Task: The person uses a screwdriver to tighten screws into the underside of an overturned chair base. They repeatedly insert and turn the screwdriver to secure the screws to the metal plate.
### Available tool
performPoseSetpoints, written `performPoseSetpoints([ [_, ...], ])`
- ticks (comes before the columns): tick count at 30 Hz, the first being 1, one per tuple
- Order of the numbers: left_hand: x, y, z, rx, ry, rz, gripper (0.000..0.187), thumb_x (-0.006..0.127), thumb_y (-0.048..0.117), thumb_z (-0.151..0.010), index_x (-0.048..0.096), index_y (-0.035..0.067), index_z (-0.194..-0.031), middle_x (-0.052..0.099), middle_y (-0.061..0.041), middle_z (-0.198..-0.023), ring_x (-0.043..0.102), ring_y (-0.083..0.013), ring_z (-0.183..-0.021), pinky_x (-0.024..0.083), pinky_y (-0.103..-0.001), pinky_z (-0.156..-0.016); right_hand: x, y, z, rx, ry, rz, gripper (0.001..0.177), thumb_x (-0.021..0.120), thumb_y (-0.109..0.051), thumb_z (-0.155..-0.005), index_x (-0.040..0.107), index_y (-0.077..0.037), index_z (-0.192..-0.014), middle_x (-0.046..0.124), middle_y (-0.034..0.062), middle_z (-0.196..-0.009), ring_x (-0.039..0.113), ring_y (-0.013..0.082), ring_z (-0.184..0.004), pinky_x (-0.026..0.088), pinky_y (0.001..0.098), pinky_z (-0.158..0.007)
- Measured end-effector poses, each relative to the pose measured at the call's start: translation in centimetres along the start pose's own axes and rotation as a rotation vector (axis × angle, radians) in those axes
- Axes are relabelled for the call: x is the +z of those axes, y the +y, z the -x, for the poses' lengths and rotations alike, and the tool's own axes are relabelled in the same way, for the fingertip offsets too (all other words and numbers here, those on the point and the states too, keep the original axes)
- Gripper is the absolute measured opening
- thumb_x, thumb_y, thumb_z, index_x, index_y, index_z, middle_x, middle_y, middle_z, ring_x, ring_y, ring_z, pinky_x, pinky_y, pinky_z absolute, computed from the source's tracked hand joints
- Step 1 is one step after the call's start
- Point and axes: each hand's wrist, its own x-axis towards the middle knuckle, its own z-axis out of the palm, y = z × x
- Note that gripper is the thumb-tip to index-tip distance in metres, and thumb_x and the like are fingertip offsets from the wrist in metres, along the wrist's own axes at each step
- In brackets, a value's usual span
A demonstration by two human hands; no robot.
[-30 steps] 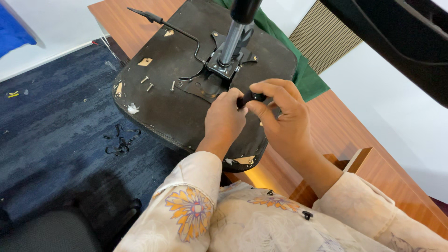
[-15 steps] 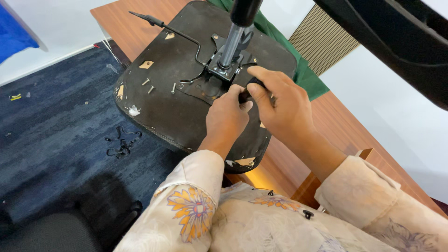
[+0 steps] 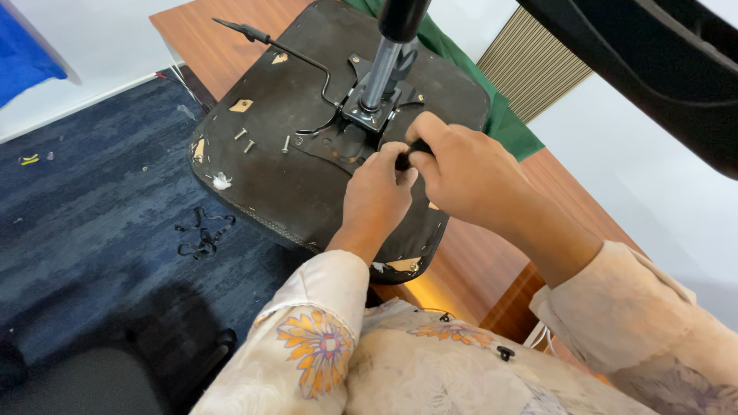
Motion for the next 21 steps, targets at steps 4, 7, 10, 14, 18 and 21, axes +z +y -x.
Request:
performPoseSetpoints([
  [4,0.0,-0.1,-0.1,-0.030,-0.017,0.007,0.028,0.071,0.029,-0.090,0.062,0.017,-0.114,0.074,-0.006,-0.105,0.071,-0.0321,-0.098,0.055,-0.047,-0.081,1.1,0.8,0.3,-0.123,0.137,0.075,0.018,0.063,-0.018,-0.094,0.068,-0.016,-0.111,0.066,0.0167,-0.100,0.068,0.0336,-0.081,0.053,0.0433,-0.069],
  [7,-0.2,0.0,-0.2,-0.061,-0.031,-0.007,0.027,0.071,0.029,-0.090,0.063,0.017,-0.113,0.074,-0.006,-0.106,0.071,-0.0323,-0.099,0.054,-0.047,-0.081,1.1,0.5,0.6,-0.079,0.141,-0.008,0.024,0.064,-0.025,-0.096,0.062,-0.014,-0.117,0.067,0.0182,-0.096,0.069,0.0341,-0.073,0.053,0.0442,-0.068],
  [10,-0.3,0.3,-0.3,-0.119,-0.073,-0.006,0.025,0.070,0.031,-0.091,0.064,0.017,-0.112,0.075,-0.005,-0.105,0.072,-0.0307,-0.100,0.055,-0.046,-0.083,0.7,-0.1,0.5,0.097,0.082,-0.065,0.039,0.063,-0.036,-0.096,0.053,-0.012,-0.124,0.071,0.0169,-0.085,0.072,0.0336,-0.064,0.053,0.0464,-0.067],
  [14,-0.2,0.3,-0.3,-0.090,-0.077,0.022,0.029,0.070,0.031,-0.090,0.063,0.017,-0.114,0.074,-0.006,-0.107,0.071,-0.0303,-0.100,0.054,-0.046,-0.085,0.2,-0.5,0.2,0.195,0.072,0.035,0.034,0.060,-0.040,-0.099,0.055,-0.014,-0.120,0.071,0.0166,-0.070,0.069,0.0370,-0.069,0.052,0.0495,-0.065],
  [18,0.3,-0.5,-0.5,-0.055,-0.080,-0.006,0.033,0.069,0.028,-0.090,0.063,0.019,-0.121,0.072,-0.007,-0.111,0.070,-0.0313,-0.103,0.053,-0.046,-0.088,0.2,0.3,0.0,0.117,0.043,0.006,0.023,0.059,-0.029,-0.099,0.057,-0.015,-0.118,0.070,0.0156,-0.077,0.069,0.0361,-0.078,0.050,0.0481,-0.071],
  [21,0.8,-1.6,-0.6,-0.091,-0.125,-0.099,0.033,0.066,0.024,-0.092,0.063,0.017,-0.124,0.070,-0.009,-0.115,0.067,-0.0337,-0.109,0.052,-0.048,-0.091,0.5,1.0,0.3,-0.090,0.099,0.047,0.014,0.061,-0.016,-0.095,0.065,-0.017,-0.108,0.065,0.0141,-0.094,0.066,0.0354,-0.089,0.051,0.0464,-0.074],
])
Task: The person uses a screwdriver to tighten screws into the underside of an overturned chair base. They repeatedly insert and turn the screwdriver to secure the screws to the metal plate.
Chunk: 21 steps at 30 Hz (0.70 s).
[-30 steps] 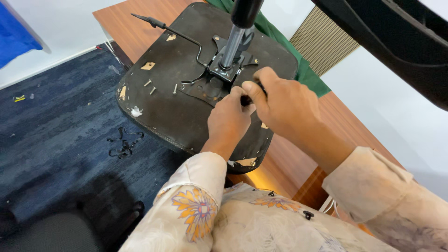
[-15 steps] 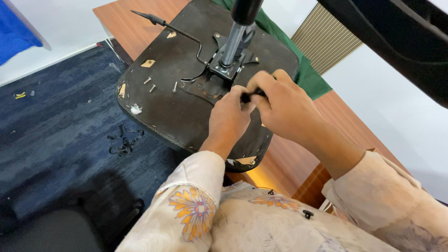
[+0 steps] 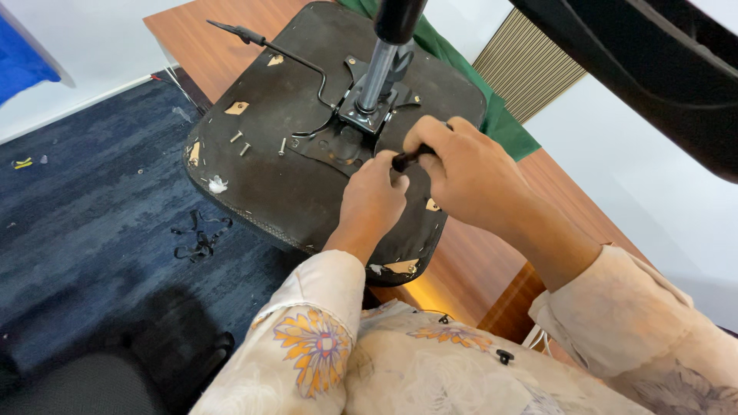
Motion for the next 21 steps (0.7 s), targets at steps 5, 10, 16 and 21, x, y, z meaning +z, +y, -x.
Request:
performPoseSetpoints([
  [5,0.7,-1.6,-0.1,0.029,-0.011,-0.030,0.044,0.067,0.024,-0.091,0.057,0.011,-0.131,0.067,-0.014,-0.124,0.062,-0.0375,-0.116,0.049,-0.049,-0.096,0.8,-0.4,0.5,0.015,0.035,-0.073,0.015,0.063,-0.016,-0.093,0.067,-0.019,-0.107,0.061,0.0129,-0.109,0.067,0.0338,-0.090,0.053,0.0439,-0.078],
  [10,0.8,-2.4,0.1,-0.060,-0.128,-0.054,0.049,0.066,0.024,-0.092,0.054,0.012,-0.138,0.066,-0.016,-0.131,0.061,-0.0366,-0.124,0.048,-0.048,-0.103,0.8,-1.4,0.4,0.060,0.045,-0.067,0.043,0.068,-0.032,-0.098,0.055,-0.010,-0.133,0.070,0.0152,-0.101,0.067,0.0373,-0.092,0.051,0.0477,-0.077],
  [16,0.5,-3.3,0.5,-0.060,-0.195,-0.043,0.062,0.069,0.021,-0.087,0.047,0.015,-0.145,0.061,-0.015,-0.139,0.057,-0.0360,-0.129,0.046,-0.046,-0.106,0.7,-1.3,0.4,-0.088,0.027,-0.071,0.017,0.065,-0.016,-0.089,0.062,-0.008,-0.104,0.069,0.0111,-0.101,0.068,0.0349,-0.089,0.053,0.0459,-0.075],
  [21,1.1,-3.9,0.4,-0.082,-0.259,-0.057,0.072,0.068,0.019,-0.087,0.038,0.018,-0.153,0.056,-0.014,-0.144,0.052,-0.0348,-0.133,0.042,-0.046,-0.108,2.2,-0.8,1.5,-0.221,0.039,-0.055,0.006,0.065,-0.004,-0.080,0.063,-0.010,-0.079,0.068,0.0036,-0.110,0.068,0.0294,-0.090,0.054,0.0412,-0.074],
])
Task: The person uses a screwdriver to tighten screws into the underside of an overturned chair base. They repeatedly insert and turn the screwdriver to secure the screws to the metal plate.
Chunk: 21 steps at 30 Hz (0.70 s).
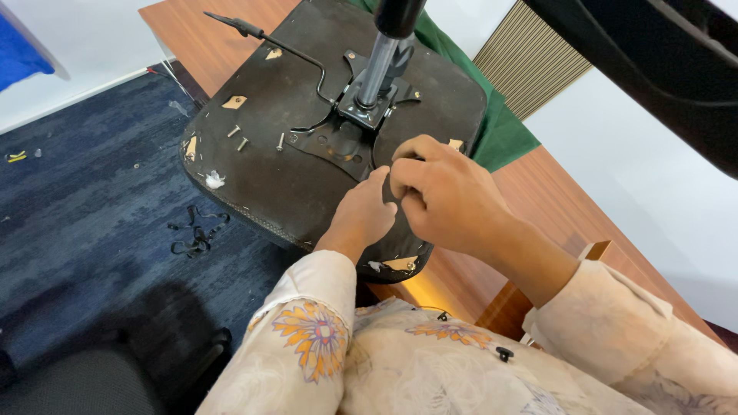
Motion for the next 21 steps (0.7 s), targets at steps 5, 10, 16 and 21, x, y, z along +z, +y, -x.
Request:
performPoseSetpoints([
  [5,0.7,-0.7,-0.1,0.029,0.025,-0.035,0.068,0.068,0.021,-0.087,0.043,0.013,-0.150,0.055,-0.013,-0.147,0.051,-0.0315,-0.136,0.042,-0.043,-0.111,0.8,0.8,1.2,0.046,-0.008,-0.071,0.012,0.065,-0.004,-0.081,0.067,-0.010,-0.091,0.068,0.0051,-0.115,0.068,0.0298,-0.092,0.054,0.0404,-0.076],
  [10,0.3,-0.8,-0.4,0.032,-0.001,-0.125,0.070,0.068,0.020,-0.087,0.040,0.014,-0.152,0.043,-0.011,-0.157,0.046,-0.0335,-0.140,0.041,-0.044,-0.111,1.6,1.7,2.4,0.198,0.091,-0.196,0.013,0.065,-0.002,-0.083,0.068,-0.009,-0.094,0.068,0.0077,-0.120,0.069,0.0273,-0.093,0.056,0.0366,-0.078],
  [16,0.9,-1.0,0.3,0.015,-0.135,-0.350,0.077,0.070,0.020,-0.087,0.034,0.015,-0.155,0.018,-0.010,-0.169,0.042,-0.0384,-0.141,0.042,-0.046,-0.110,3.3,2.6,5.5,0.346,0.170,-0.346,0.015,0.068,-0.001,-0.086,0.068,-0.009,-0.099,0.065,0.0067,-0.127,0.068,0.0222,-0.102,0.055,0.0331,-0.081],
  [21,1.2,-1.6,1.2,-0.001,-0.162,-0.371,0.079,0.073,0.020,-0.086,0.034,0.015,-0.155,0.015,-0.009,-0.171,0.044,-0.0370,-0.139,0.042,-0.046,-0.110,5.0,2.8,7.5,0.354,0.200,-0.407,0.015,0.071,0.001,-0.086,0.068,-0.007,-0.097,0.064,0.0065,-0.129,0.064,0.0182,-0.106,0.051,0.0281,-0.087],
])
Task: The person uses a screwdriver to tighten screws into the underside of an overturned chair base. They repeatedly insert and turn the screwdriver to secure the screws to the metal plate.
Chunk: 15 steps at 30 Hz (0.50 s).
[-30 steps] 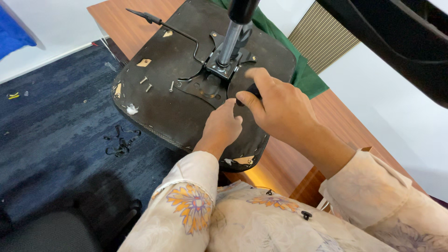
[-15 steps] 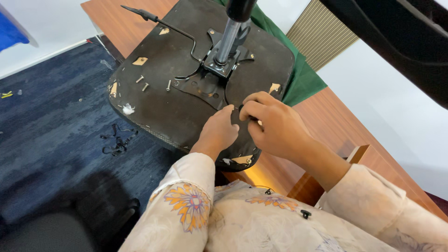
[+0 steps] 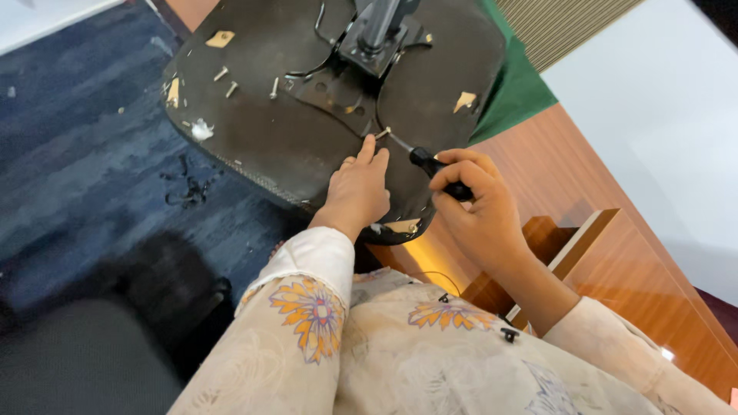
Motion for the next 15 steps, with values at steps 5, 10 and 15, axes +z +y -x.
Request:
performPoseSetpoints([
  [5,-0.3,0.2,0.2,0.026,0.035,0.013,0.085,0.073,0.016,-0.084,0.030,0.014,-0.157,0.013,-0.012,-0.169,0.045,-0.0367,-0.137,0.041,-0.047,-0.109,0.1,0.6,0.8,0.134,-0.004,-0.066,0.012,0.071,0.002,-0.083,0.068,-0.007,-0.091,0.063,0.0046,-0.130,0.058,0.0096,-0.091,0.048,0.0247,-0.077],
  [10,-0.7,0.8,-0.4,0.106,0.026,-0.159,0.088,0.068,0.010,-0.082,0.025,0.008,-0.159,0.008,-0.017,-0.169,0.050,-0.0345,-0.130,0.047,-0.048,-0.100,-0.4,1.9,1.2,0.123,0.068,-0.089,0.013,0.068,0.005,-0.084,0.067,-0.006,-0.092,0.066,0.0058,-0.128,0.056,0.0098,-0.093,0.045,0.0240,-0.081],
  [15,-0.6,1.0,-1.4,0.182,0.044,-0.297,0.076,0.062,0.007,-0.086,0.031,0.003,-0.155,0.009,-0.018,-0.169,0.057,-0.0323,-0.123,0.053,-0.047,-0.092,-1.2,3.6,1.0,0.146,0.141,-0.181,0.015,0.066,0.010,-0.083,0.066,-0.002,-0.091,0.066,0.0096,-0.130,0.058,0.0113,-0.098,0.047,0.0246,-0.086],
])
